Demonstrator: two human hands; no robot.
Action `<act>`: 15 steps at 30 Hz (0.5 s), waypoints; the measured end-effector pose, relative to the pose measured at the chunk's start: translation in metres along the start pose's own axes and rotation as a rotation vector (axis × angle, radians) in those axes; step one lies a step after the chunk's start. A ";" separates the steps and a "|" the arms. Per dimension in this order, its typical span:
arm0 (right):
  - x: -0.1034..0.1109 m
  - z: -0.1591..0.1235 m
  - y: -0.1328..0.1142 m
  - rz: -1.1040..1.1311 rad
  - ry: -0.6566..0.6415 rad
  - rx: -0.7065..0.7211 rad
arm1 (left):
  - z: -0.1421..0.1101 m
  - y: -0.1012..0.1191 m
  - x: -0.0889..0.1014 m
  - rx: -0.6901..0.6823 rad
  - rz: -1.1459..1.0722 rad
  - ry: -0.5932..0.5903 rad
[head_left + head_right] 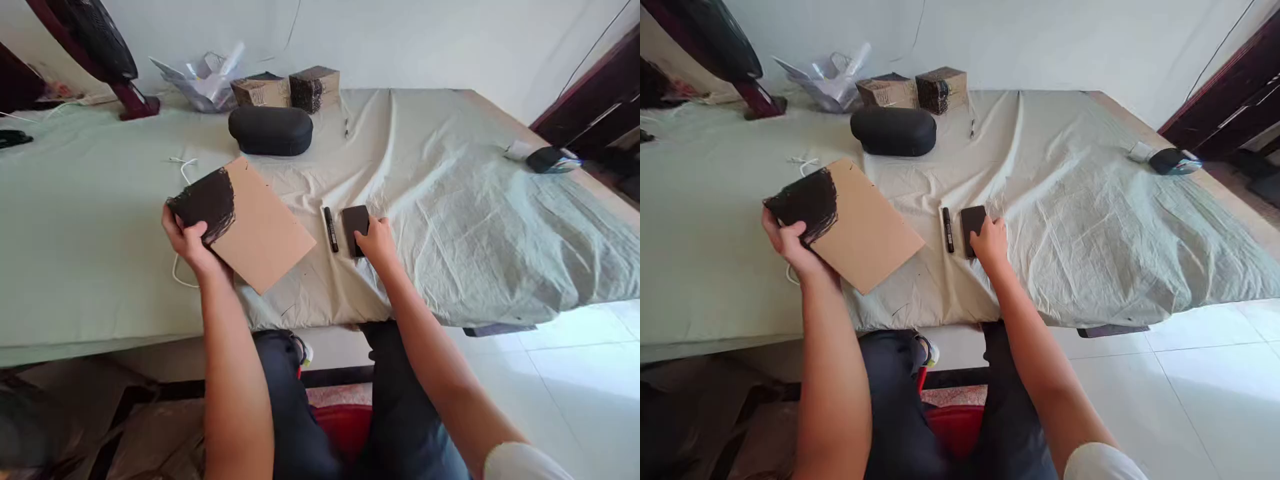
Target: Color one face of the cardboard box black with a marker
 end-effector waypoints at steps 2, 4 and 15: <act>0.001 -0.003 0.000 -0.111 0.008 -0.032 | -0.004 0.000 0.000 -0.008 0.025 -0.007; 0.001 -0.004 -0.005 -0.119 0.043 -0.010 | -0.008 0.001 -0.001 -0.016 0.022 -0.010; -0.031 -0.009 -0.088 1.187 -0.008 0.468 | -0.032 -0.004 -0.025 0.081 0.093 -0.146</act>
Point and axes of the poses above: each hand's wrist, its own z-axis towards the middle knuckle, its own x-axis out of the back of the hand, y = z × x, the point moved 7 cm from there along z, towards the middle knuckle, and after that the axes turned 14 degrees about x, right-handed, at the moved point
